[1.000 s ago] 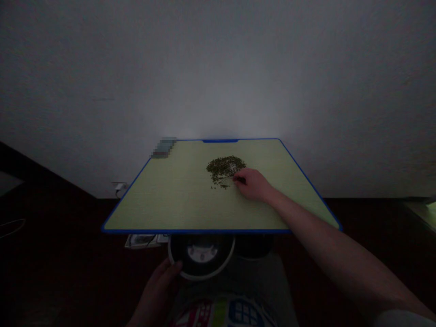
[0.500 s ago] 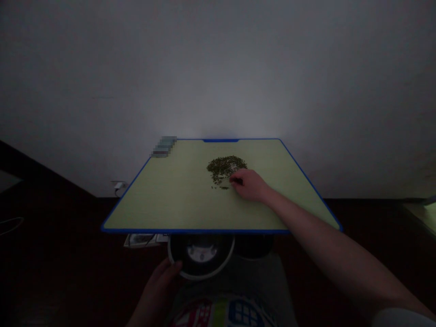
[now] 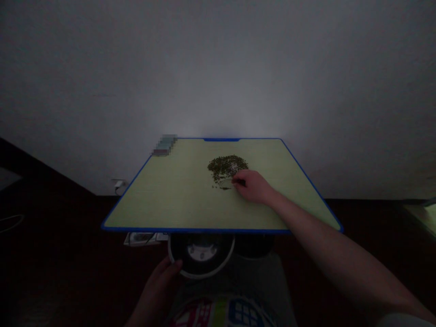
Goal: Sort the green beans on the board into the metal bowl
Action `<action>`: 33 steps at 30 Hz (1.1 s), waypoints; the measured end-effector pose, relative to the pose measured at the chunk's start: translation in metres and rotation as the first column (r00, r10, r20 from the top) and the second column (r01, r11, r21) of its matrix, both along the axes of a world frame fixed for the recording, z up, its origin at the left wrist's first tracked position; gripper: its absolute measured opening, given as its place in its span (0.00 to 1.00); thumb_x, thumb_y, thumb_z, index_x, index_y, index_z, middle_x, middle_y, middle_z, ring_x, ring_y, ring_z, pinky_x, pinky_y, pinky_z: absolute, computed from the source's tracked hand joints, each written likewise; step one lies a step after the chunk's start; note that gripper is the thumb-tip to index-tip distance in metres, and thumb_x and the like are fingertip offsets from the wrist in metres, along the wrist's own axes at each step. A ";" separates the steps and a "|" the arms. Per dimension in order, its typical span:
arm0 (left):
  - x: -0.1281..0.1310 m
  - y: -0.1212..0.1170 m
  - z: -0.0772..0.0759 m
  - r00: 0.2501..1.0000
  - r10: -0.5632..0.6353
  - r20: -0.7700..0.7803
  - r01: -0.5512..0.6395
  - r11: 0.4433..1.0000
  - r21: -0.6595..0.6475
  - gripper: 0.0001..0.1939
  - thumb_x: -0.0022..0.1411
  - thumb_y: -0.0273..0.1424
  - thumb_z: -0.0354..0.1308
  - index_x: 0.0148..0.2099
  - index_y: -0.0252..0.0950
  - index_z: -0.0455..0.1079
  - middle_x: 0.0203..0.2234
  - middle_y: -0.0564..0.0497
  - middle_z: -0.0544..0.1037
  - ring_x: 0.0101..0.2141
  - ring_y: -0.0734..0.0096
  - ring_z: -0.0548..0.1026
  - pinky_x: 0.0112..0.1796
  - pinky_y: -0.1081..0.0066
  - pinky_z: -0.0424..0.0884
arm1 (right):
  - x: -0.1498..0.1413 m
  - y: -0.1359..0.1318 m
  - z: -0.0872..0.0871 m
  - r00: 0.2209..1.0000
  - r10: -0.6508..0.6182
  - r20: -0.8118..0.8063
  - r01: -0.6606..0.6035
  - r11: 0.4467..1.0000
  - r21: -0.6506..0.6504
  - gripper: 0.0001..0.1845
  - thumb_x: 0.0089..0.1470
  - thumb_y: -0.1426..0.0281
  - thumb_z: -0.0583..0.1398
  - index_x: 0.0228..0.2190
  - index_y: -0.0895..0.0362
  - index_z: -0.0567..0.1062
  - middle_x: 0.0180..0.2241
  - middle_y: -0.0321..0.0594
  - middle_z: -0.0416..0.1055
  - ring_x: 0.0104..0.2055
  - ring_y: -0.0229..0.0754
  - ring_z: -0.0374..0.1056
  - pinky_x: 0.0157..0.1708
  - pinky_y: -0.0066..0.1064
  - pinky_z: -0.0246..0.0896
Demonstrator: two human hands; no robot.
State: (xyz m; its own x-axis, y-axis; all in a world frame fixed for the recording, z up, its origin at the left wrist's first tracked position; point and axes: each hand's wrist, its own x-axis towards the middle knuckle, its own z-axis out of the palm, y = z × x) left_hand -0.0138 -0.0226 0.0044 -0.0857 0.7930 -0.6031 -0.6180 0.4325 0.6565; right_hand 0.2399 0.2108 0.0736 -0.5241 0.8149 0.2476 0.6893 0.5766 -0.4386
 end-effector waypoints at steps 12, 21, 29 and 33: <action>0.000 0.001 -0.004 1.000 0.009 0.028 -0.010 1.000 0.009 0.20 0.48 0.34 0.71 0.45 0.34 0.79 0.37 0.42 0.86 0.46 0.46 0.80 0.48 0.55 0.73 | -0.006 0.001 0.000 1.000 0.014 -0.022 -0.014 1.000 -0.014 0.09 0.52 0.73 0.58 0.32 0.58 0.79 0.30 0.42 0.74 0.32 0.41 0.67 0.33 0.31 0.59; -0.002 0.001 -0.009 1.000 -0.009 0.006 0.008 0.999 0.045 0.21 0.48 0.35 0.71 0.45 0.33 0.79 0.39 0.40 0.85 0.47 0.44 0.80 0.49 0.53 0.72 | -0.012 0.003 0.000 1.000 0.019 0.015 -0.020 1.000 0.009 0.08 0.53 0.73 0.58 0.30 0.58 0.79 0.29 0.41 0.73 0.32 0.41 0.66 0.33 0.31 0.57; -0.003 0.000 -0.007 0.997 -0.037 -0.072 0.040 0.998 0.048 0.21 0.48 0.37 0.70 0.44 0.33 0.79 0.38 0.40 0.86 0.45 0.45 0.80 0.48 0.54 0.73 | -0.016 0.003 0.001 1.000 0.006 0.025 -0.007 1.000 0.011 0.09 0.53 0.73 0.58 0.32 0.57 0.79 0.31 0.42 0.74 0.33 0.41 0.67 0.35 0.31 0.58; -0.002 0.000 -0.006 0.999 -0.013 -0.029 0.014 0.999 0.031 0.21 0.47 0.36 0.71 0.44 0.34 0.79 0.37 0.41 0.86 0.46 0.45 0.80 0.48 0.54 0.73 | -0.021 0.004 0.001 0.999 0.002 0.032 -0.002 1.000 0.009 0.09 0.53 0.73 0.58 0.32 0.57 0.79 0.30 0.42 0.74 0.32 0.41 0.67 0.34 0.31 0.58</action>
